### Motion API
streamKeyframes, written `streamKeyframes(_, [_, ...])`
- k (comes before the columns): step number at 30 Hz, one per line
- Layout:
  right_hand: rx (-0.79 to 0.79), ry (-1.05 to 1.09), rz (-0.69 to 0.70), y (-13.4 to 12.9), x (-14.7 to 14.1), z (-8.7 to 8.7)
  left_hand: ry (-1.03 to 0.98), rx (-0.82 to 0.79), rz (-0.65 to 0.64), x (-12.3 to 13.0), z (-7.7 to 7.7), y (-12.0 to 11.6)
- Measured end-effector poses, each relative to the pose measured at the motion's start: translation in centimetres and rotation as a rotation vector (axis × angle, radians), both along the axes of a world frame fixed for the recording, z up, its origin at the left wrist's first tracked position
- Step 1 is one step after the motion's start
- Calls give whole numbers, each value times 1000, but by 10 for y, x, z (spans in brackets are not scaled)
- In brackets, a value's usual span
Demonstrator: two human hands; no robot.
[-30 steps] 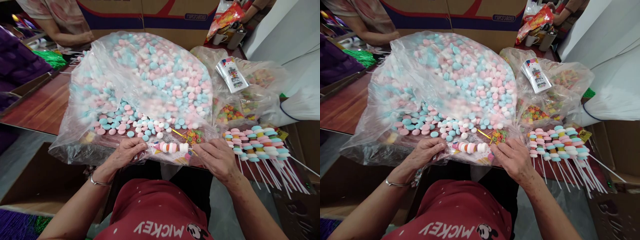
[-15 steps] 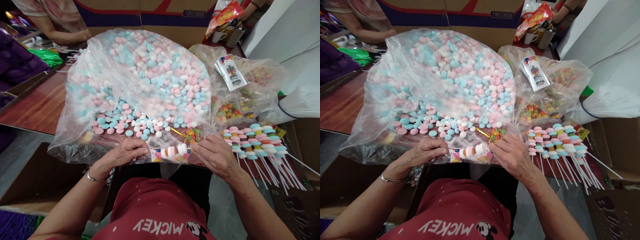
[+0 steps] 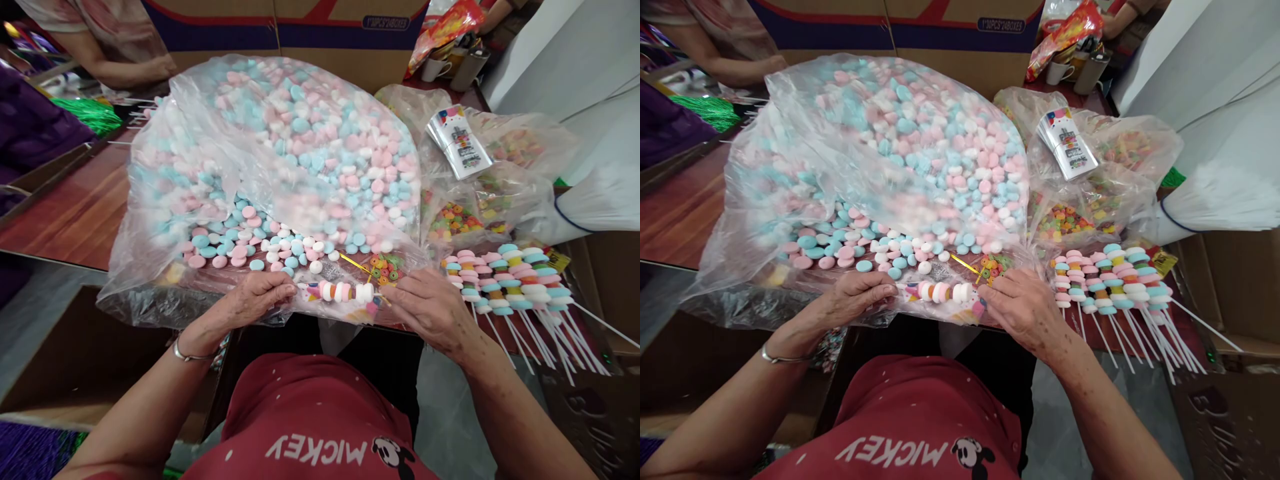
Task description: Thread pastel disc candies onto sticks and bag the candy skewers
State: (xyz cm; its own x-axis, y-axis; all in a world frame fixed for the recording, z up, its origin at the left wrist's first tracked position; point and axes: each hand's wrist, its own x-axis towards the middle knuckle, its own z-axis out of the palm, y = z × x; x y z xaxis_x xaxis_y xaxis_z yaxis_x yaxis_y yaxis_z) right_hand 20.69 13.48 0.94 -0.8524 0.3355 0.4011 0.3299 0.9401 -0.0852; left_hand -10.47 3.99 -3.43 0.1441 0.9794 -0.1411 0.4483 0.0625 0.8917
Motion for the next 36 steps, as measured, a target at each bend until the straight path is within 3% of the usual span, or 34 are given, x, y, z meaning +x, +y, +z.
streamKeyframes(7, [-28,15,11,1,0,-2,-53,-21,-42,-5,-8,-1])
streamKeyframes(12, [-103,61,-21,-4,-2,-7,-44,30,-67,-2,-3,-1])
streamKeyframes(16, [-104,88,-46,-9,-3,-9,-4,65,26,2,-1,-2])
streamKeyframes(20, [-9,77,-14,-9,-5,-4,-27,55,116,2,-3,-1])
streamKeyframes(24, [71,57,3,-7,-6,0,-73,-35,17,1,-3,-1])
streamKeyframes(28, [33,40,-16,-6,-5,-2,-167,-96,-84,1,0,-2])
streamKeyframes(36, [-83,91,-68,-15,-4,-11,-137,23,12,5,2,-3])
